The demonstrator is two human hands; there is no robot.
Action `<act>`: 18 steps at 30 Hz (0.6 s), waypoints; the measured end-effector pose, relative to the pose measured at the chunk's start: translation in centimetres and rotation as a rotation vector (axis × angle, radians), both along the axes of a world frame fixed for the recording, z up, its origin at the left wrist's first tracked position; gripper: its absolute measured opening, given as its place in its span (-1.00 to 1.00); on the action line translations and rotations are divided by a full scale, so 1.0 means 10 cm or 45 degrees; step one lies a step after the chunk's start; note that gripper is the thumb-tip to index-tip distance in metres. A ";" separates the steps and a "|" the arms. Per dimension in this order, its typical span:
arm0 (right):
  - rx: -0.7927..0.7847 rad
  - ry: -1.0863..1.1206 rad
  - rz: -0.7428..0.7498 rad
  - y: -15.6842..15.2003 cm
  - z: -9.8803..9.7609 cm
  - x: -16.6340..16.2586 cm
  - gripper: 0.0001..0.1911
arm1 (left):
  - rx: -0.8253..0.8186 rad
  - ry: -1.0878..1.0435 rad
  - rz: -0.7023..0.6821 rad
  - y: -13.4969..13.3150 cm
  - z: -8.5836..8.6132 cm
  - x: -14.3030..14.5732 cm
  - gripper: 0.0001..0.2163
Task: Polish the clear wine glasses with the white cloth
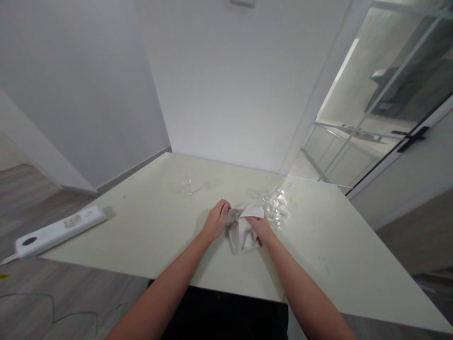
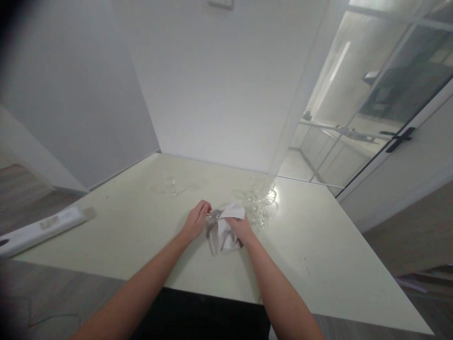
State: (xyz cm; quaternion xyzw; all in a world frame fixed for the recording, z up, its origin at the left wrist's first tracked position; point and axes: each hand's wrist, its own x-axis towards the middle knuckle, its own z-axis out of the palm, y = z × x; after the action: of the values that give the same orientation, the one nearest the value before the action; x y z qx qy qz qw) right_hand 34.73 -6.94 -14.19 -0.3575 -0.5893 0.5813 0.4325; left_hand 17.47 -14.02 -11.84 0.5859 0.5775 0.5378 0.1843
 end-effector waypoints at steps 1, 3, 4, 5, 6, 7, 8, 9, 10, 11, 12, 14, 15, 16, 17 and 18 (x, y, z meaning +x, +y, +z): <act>0.083 0.015 0.050 -0.01 0.03 0.01 -0.74 | -0.052 -0.112 0.013 0.03 -0.01 0.00 -0.70; 0.189 0.065 0.152 -0.04 0.11 0.02 -0.64 | -0.145 -0.321 0.025 0.09 -0.04 0.00 -0.67; 0.204 0.086 0.200 -0.07 0.16 0.02 -0.60 | -0.190 -0.410 0.028 0.10 -0.05 0.00 -0.67; 0.203 0.105 0.242 -0.09 0.21 0.02 -0.57 | -0.233 -0.490 0.036 0.11 -0.06 0.00 -0.66; 0.198 0.121 0.276 -0.12 0.26 0.02 -0.57 | -0.271 -0.564 0.048 0.12 -0.06 0.00 -0.66; 0.193 0.136 0.299 -0.14 0.29 0.01 -0.57 | -0.305 -0.633 0.066 0.12 -0.06 0.00 -0.66; 0.187 0.158 0.311 -0.15 0.32 0.00 -0.58 | -0.333 -0.700 0.091 0.11 -0.06 -0.01 -0.66; 0.177 0.193 0.309 -0.16 0.33 0.00 -0.59 | -0.355 -0.765 0.118 0.11 -0.05 -0.01 -0.66; 0.157 0.239 0.302 -0.16 0.32 -0.01 -0.62 | -0.365 -0.830 0.148 0.10 -0.05 -0.01 -0.66; 0.123 0.291 0.287 -0.15 0.29 -0.03 -0.65 | -0.364 -0.890 0.170 0.10 -0.04 -0.02 -0.66; 0.071 0.331 0.264 -0.13 0.26 -0.04 -0.69 | -0.354 -0.938 0.181 0.10 -0.04 -0.03 -0.66; -0.049 0.343 0.183 -0.09 0.16 -0.05 -0.73 | -0.309 -0.973 0.182 0.10 -0.03 -0.03 -0.66; -0.096 0.301 0.136 -0.08 0.11 -0.05 -0.74 | -0.282 -0.959 0.174 0.11 -0.02 -0.04 -0.66; -0.128 0.261 0.103 -0.06 0.06 -0.05 -0.75 | -0.260 -0.938 0.165 0.11 -0.02 -0.03 -0.66; -0.141 0.218 0.091 -0.05 0.03 -0.05 -0.76 | -0.247 -0.910 0.153 0.10 -0.01 -0.03 -0.67; -0.133 0.175 0.105 -0.05 0.01 -0.05 -0.73 | -0.238 -0.878 0.137 0.10 0.00 -0.03 -0.67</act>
State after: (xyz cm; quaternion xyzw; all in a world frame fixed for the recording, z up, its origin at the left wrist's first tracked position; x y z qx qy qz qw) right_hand 34.27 -7.41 -14.11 -0.3141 -0.5413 0.6517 0.4284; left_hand 17.21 -13.02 -11.88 0.3195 0.5581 0.6575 0.3926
